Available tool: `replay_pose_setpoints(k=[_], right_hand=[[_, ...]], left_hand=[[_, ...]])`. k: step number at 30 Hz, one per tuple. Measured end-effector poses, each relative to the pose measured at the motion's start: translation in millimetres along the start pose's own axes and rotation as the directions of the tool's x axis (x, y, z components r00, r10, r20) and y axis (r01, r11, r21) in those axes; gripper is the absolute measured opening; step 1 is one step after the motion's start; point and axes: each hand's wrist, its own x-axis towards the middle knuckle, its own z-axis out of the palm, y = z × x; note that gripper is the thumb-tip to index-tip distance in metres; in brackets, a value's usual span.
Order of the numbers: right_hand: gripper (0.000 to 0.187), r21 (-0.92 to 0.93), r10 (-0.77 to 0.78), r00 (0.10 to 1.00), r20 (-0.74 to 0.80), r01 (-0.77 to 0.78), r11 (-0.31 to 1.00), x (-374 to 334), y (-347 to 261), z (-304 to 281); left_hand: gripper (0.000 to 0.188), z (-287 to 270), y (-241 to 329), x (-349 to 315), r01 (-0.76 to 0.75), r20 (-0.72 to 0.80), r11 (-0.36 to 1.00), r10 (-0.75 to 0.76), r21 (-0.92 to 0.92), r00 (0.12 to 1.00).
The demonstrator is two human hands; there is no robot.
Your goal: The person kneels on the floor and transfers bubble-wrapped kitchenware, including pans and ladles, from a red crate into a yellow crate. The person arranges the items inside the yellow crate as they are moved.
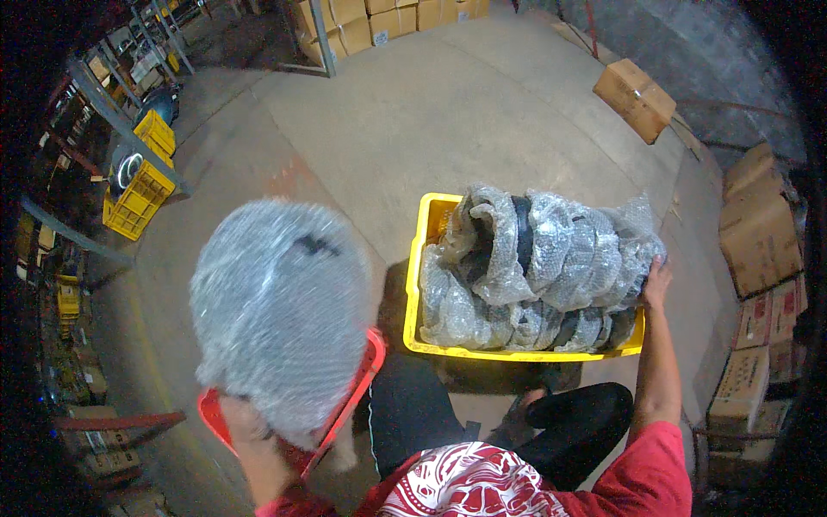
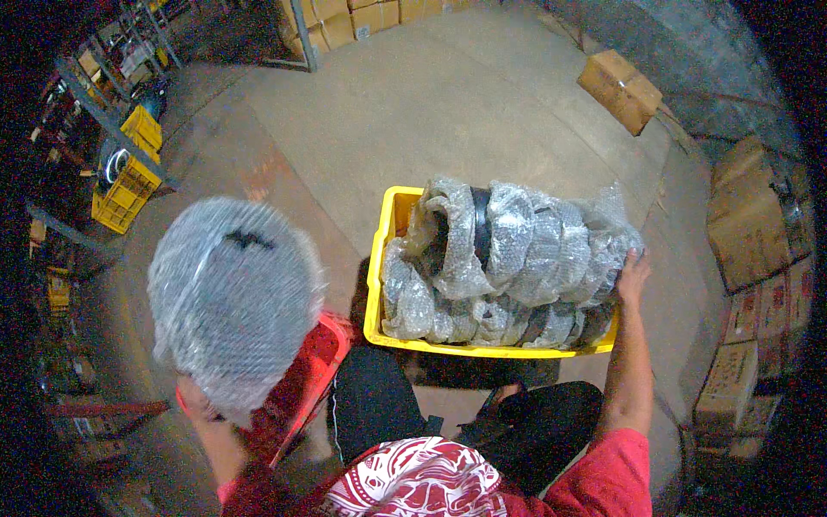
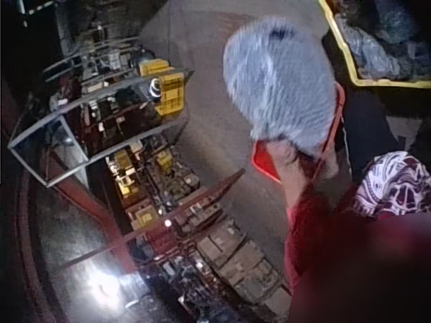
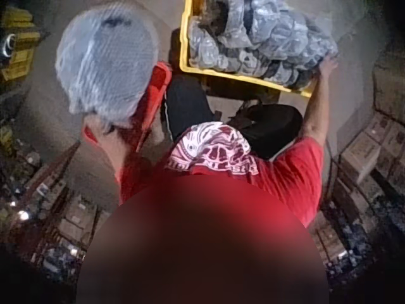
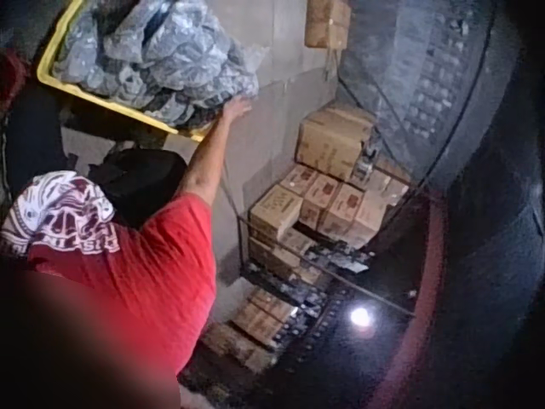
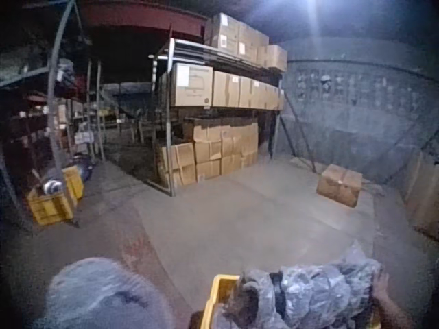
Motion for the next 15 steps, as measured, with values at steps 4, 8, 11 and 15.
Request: replay_pose_setpoints(k=[4,8,11,15], right_hand=[[0.082,0.004,0.088,0.995,0.047,-0.089,0.996,-2.3,-8.2,-3.8],[0.082,0.053,0.099,0.994,0.045,-0.101,0.993,-12.0,-22.3,-9.0],[0.082,0.088,0.111,0.993,0.045,-0.114,0.990,-18.3,-26.6,-12.5],[0.082,0.077,0.028,0.998,0.050,-0.032,0.997,-17.4,-26.1,-14.2]], left_hand=[[0.062,86.1,-36.7,53.6,0.017,0.100,0.988,-0.032,0.151,0.994],[0.041,190.8,-69.6,89.9,0.285,0.317,0.957,-0.255,-0.051,0.914],[0.035,223.5,-99.9,99.6,0.042,0.499,0.998,-0.063,0.054,0.865],[0.035,250.2,-138.4,94.7,-0.043,0.596,0.974,-0.101,0.223,0.797]])
